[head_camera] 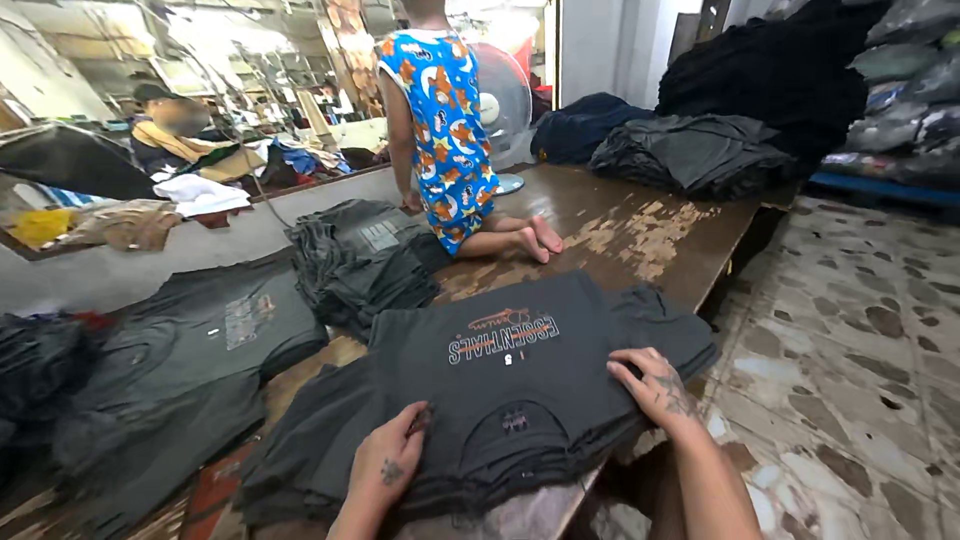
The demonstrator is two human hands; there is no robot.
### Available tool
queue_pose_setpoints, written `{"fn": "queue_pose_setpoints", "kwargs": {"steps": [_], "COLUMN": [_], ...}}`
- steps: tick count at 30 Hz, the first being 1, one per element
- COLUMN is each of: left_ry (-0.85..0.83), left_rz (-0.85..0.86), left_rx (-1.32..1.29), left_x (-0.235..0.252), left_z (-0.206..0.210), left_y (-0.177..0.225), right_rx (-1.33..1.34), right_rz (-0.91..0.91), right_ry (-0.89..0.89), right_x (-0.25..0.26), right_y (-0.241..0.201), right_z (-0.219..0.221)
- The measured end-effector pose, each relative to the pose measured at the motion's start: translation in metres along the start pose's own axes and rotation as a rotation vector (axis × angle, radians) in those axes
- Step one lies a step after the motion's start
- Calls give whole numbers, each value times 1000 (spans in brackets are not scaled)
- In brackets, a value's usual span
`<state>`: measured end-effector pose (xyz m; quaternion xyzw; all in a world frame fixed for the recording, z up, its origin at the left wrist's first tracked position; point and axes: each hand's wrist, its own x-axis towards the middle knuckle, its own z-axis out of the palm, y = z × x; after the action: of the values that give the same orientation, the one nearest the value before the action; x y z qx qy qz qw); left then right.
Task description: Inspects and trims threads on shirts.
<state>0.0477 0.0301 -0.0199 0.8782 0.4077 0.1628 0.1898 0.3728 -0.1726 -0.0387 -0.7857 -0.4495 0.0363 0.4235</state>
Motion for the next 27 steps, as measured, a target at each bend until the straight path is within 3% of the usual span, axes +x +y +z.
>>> {"fn": "queue_pose_setpoints", "kwargs": {"steps": [4,6,7,9,11,12,14,16,21,24,27], "left_ry": [454,535,463,88,-362,-456,-469,-445,-469,-560,-587], "left_rz": [349,434,410,264,188,210,195,127,74,-92,-80], "left_rx": [93,67,56,-13,-244,-420,-814,-1026,-1292,-1466,-1427], "left_x": [-13,-13,-15,-22,-23,-27,-35,-35,-30,-30,-29], "left_z": [9,7,7,14,36,53,77,82,87,80,81], "left_y": [25,57,78,121,144,144,141,133,112,118,118], "right_rx": [137,179,203,263,294,293,286,293,287,214,210], "right_rz": [-64,-113,-125,-147,-201,-237,-290,-317,-409,-450,-452], "right_ry": [298,407,440,488,528,539,540,524,390,343,360], "right_x": [-10,-12,-14,-19,-25,-29,-39,-51,-78,-73,-66], "right_y": [9,15,17,15,11,10,7,3,-18,-19,-19], "right_z": [13,21,23,25,29,32,37,41,64,86,84]}}
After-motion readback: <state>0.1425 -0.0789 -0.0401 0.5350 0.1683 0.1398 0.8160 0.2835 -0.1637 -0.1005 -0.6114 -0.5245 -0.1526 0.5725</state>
